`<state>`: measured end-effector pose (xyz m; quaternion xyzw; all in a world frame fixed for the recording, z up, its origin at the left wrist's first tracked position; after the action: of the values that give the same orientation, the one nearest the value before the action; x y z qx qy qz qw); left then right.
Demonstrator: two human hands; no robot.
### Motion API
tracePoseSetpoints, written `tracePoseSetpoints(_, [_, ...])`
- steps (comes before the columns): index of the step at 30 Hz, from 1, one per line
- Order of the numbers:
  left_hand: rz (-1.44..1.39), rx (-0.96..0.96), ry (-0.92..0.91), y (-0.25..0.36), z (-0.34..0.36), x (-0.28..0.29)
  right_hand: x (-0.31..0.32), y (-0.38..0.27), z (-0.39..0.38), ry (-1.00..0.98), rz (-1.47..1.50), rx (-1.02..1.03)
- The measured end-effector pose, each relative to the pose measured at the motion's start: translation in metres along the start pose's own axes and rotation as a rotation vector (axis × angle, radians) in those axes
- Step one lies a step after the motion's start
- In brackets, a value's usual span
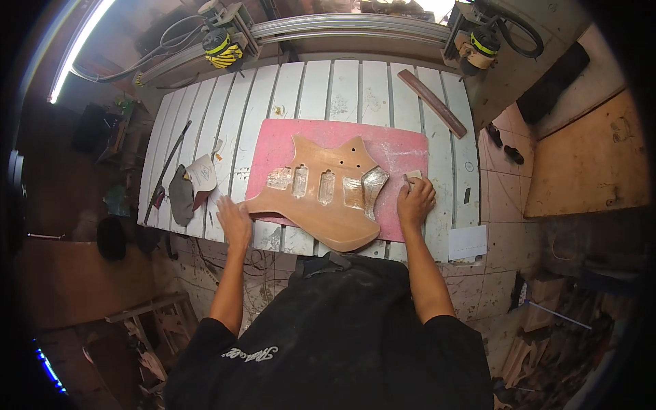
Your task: The person sands the surface of a wooden guitar body by hand using a small sanding block, moving it across different areas of the face and sides of the instrument.
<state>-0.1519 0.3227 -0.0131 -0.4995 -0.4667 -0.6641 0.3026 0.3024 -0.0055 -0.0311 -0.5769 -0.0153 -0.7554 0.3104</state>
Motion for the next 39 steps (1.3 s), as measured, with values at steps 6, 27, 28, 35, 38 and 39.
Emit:
tracePoseSetpoints(6, [-0.128,-0.423,-0.181,0.16,-0.064,-0.056,0.004,-0.009,0.001,-0.015,0.02,-0.003])
tracePoseSetpoints(27, [-0.059,-0.205,0.089,0.06,-0.037,-0.028,0.005,-0.006,0.0,-0.002,0.044,0.014])
tracePoseSetpoints(28, [-0.136,-0.282,0.056,0.078,-0.05,-0.037,0.004,-0.009,0.0,-0.003,0.049,0.017])
tracePoseSetpoints(35, [-0.249,-0.632,-0.189,0.119,-0.097,-0.046,0.001,-0.001,0.0,-0.002,0.017,0.013])
tracePoseSetpoints(38, [-0.009,-0.423,-0.14,0.063,-0.07,-0.035,0.0,0.0,0.0,-0.009,0.008,0.014])
tracePoseSetpoints(39, [0.008,-0.31,-0.079,0.042,-0.062,-0.026,0.0,0.001,0.0,-0.003,0.003,0.017])
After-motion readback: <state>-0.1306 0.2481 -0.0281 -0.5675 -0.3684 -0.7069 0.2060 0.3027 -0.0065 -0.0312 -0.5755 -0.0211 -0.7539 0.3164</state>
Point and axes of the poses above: each hand's wrist, its own z-axis towards the middle knuckle, its own x-axis out of the back of the hand, y = z × x, the point moved 9 cm from there along z, towards the middle knuckle, and after that the axes turned 4 degrees about -z, right-handed, at the moved point
